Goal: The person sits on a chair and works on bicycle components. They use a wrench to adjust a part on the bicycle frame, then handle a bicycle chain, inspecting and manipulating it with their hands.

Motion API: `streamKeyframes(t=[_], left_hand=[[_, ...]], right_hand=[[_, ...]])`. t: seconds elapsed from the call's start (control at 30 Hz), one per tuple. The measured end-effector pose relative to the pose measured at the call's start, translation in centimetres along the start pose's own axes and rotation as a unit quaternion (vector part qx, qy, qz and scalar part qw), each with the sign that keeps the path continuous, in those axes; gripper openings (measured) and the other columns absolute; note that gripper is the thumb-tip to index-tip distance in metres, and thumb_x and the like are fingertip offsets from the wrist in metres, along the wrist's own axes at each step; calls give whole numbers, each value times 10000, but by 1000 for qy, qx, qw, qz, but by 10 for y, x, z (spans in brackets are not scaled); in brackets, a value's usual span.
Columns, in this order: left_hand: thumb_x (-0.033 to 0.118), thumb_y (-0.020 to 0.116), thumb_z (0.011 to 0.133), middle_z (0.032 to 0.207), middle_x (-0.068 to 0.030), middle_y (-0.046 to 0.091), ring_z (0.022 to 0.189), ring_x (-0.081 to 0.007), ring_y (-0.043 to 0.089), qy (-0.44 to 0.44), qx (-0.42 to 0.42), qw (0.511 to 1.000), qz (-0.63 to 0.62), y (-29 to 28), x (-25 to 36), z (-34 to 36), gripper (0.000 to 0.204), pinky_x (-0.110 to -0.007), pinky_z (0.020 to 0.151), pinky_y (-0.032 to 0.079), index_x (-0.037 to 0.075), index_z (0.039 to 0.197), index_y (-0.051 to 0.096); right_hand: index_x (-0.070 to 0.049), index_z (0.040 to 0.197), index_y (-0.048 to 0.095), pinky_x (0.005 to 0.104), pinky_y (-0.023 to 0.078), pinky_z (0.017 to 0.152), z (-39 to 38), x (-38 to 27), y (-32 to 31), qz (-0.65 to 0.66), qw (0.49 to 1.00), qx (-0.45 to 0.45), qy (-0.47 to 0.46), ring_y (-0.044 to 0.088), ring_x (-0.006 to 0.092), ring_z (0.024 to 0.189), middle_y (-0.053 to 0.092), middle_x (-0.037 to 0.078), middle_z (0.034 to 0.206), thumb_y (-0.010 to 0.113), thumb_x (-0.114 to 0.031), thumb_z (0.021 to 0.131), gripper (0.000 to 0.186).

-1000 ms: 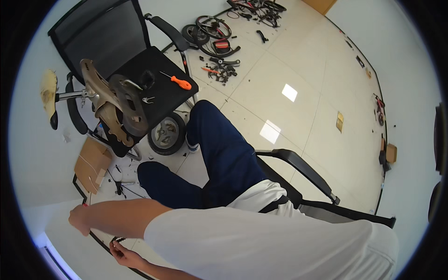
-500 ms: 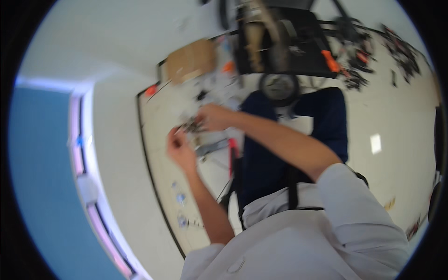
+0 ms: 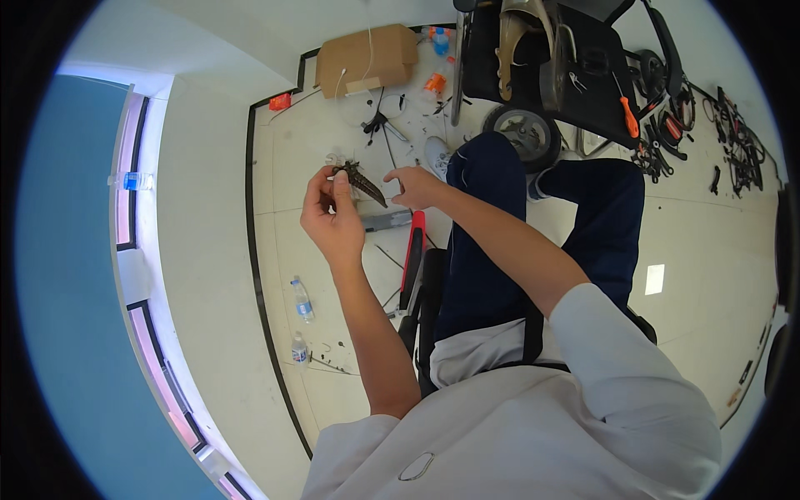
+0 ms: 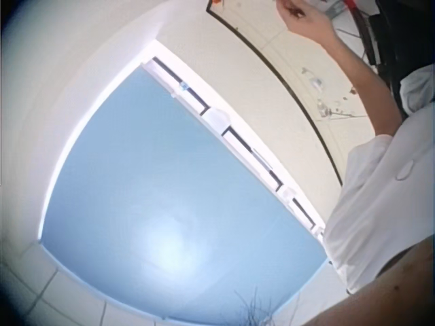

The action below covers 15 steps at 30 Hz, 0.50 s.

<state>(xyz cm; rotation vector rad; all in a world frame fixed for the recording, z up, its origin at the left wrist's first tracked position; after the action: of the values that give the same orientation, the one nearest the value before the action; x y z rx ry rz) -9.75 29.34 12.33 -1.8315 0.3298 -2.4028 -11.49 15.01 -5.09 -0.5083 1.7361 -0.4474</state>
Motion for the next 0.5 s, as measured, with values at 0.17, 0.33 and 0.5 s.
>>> streamKeyframes(t=[0.17, 0.33, 0.5], left_hand=[[123, 667, 901, 701, 28, 533, 634, -49, 453, 8, -4, 1000, -19, -10, 3, 2, 202, -205, 577, 377, -24, 1039, 648], [116, 670, 895, 690, 25, 538, 638, -56, 461, 8, -1, 1000, 16, -20, 0, 4, 195, -208, 585, 385, -22, 1032, 655], [99, 669, 892, 685, 27, 533, 633, -54, 455, 0, 12, 1000, 10, -25, -2, 7, 179, -209, 583, 384, -21, 1025, 659]], right_hand=[[-74, 1105, 680, 395, 537, 811, 9, -1, 24, 32, 998, -48, 38, 684, 302, 877, 708, 168, 918, 719, -165, 730, 387], [-55, 995, 718, 384, 537, 760, 8, 6, 23, -3, 1000, -21, 10, 684, 296, 797, 703, 155, 839, 716, -176, 727, 294], [-54, 928, 735, 383, 546, 744, 10, 32, 11, -49, 998, -5, 26, 685, 297, 779, 707, 149, 804, 705, -174, 720, 243]])
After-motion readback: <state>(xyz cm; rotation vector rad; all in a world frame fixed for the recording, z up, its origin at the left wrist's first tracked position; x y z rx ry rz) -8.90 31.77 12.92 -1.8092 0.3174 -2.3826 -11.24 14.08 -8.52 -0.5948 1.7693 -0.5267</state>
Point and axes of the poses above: each hand's wrist, its own z-axis towards the middle knuckle, its own y-axis out of the palm, x = y × z, the point moved 5 cm from there along z, towards the middle knuckle
